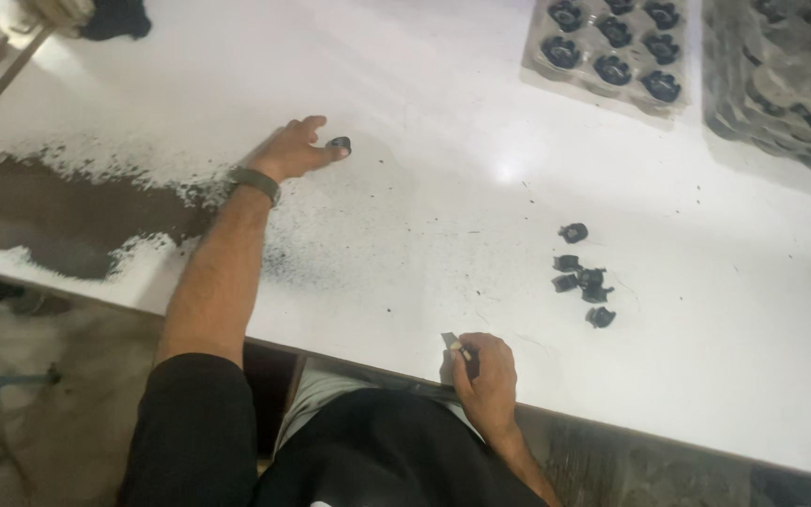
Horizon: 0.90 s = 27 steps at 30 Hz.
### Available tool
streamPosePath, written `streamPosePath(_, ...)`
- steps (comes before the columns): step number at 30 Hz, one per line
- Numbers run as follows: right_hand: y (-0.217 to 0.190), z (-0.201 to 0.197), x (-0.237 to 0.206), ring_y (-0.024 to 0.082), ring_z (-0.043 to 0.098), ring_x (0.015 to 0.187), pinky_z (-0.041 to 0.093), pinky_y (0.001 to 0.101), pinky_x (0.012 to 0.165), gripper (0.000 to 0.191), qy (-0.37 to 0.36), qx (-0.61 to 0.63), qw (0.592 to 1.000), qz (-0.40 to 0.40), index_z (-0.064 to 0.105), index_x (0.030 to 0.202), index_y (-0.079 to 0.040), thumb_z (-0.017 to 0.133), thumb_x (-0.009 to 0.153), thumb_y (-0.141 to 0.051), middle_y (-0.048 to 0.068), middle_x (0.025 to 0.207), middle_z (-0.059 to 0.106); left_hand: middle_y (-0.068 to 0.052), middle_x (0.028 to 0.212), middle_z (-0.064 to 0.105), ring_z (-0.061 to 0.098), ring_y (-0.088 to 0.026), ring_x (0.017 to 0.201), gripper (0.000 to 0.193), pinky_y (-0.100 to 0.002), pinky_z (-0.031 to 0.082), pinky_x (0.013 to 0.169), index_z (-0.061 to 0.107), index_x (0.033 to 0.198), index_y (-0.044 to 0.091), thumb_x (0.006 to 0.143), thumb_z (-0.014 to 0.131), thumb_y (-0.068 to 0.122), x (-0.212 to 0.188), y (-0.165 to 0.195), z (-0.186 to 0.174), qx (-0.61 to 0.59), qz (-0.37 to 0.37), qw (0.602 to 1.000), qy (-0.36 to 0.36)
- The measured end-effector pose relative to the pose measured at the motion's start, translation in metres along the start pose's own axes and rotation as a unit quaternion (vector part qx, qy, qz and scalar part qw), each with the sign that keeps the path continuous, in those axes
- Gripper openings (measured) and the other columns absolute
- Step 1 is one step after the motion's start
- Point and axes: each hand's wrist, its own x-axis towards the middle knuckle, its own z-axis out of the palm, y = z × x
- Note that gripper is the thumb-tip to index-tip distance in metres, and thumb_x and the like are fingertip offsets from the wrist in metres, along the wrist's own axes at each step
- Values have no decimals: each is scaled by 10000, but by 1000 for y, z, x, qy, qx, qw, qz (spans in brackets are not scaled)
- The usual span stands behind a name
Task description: The person sits at a white workbench and assembles small black plastic components by hand, pressing pieces together and setting each finished assembly onto the table where a pile of completed parts accumulates. Trays holding more of the black parts are visible on the bench.
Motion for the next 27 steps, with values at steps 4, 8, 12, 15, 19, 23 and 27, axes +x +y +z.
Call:
streamPosePath(4, 2, -2, -4, 272, 661, 918, 540, 371, 795, 207, 38, 62, 997, 39, 654, 1085, -26, 704, 884, -33, 121, 1027, 672, -141, 1106, 688, 654, -332, 1015, 292, -480, 524, 888, 661, 1199, 125, 936, 703, 245, 4, 46, 62, 117, 152, 980, 50)
streamPosePath(8, 10, -10, -4, 252, 671, 948, 543, 355, 837, 145, 69, 139, 983, 100, 650, 1098, -25, 633, 956, -2, 120, 1055, 677, -96, 1019, 701, 658, -300, 919, 254, -439, 531, 803, 671, 1113, 113, 864, 702, 155, -38, 53, 127, 62, 286, 956, -18)
streamPosePath(12, 20, -18, 5, 280, 642, 1040, 537, 371, 870, 156, 76, 96, 989, 83, 673, 1055, -25, 603, 921, 10, 159, 1126, 654, -50, 981, 689, 628, -270, 906, 238, -418, 520, 797, 681, 1049, 101, 812, 707, 93, -109, 36, 167, 48, 370, 928, -26)
streamPosePath(15, 23, -19, 18, 328, 551, 1199, 429, 487, 1045, 215, -13, -23, 999, 23, 705, 1100, -34, 719, 905, -122, 132, 1135, 626, -21, 916, 664, 606, -248, 875, 161, -406, 516, 797, 684, 987, 123, 830, 716, 103, -149, 22, 185, 55, 383, 922, -7)
streamPosePath(19, 14, -18, 23, 320, 501, 1241, 317, 587, 1129, 383, -112, -42, 992, -25, 714, 1115, -60, 832, 816, -267, 125, 1189, 578, -30, 902, 632, 593, -243, 865, 150, -402, 508, 801, 670, 975, 110, 833, 715, 92, -170, 8, 200, 60, 405, 912, 36)
streamPosePath(23, 6, -13, 14, 335, 493, 1229, 221, 684, 1126, 477, -111, -43, 991, -53, 709, 1104, -52, 869, 744, -322, 129, 1163, 573, -47, 926, 619, 589, -252, 872, 180, -409, 500, 792, 663, 1013, 84, 839, 708, 75, -173, -2, 208, 76, 404, 909, 72)
streamPosePath(27, 7, -1, 6, 303, 523, 1245, 244, 671, 1192, 326, -73, -67, 994, -36, 700, 1064, -85, 840, 820, -250, 93, 1186, 588, -57, 1038, 646, 620, -267, 963, 275, -419, 502, 826, 673, 1108, 70, 843, 730, 118, -179, -5, 206, 105, 418, 900, 58)
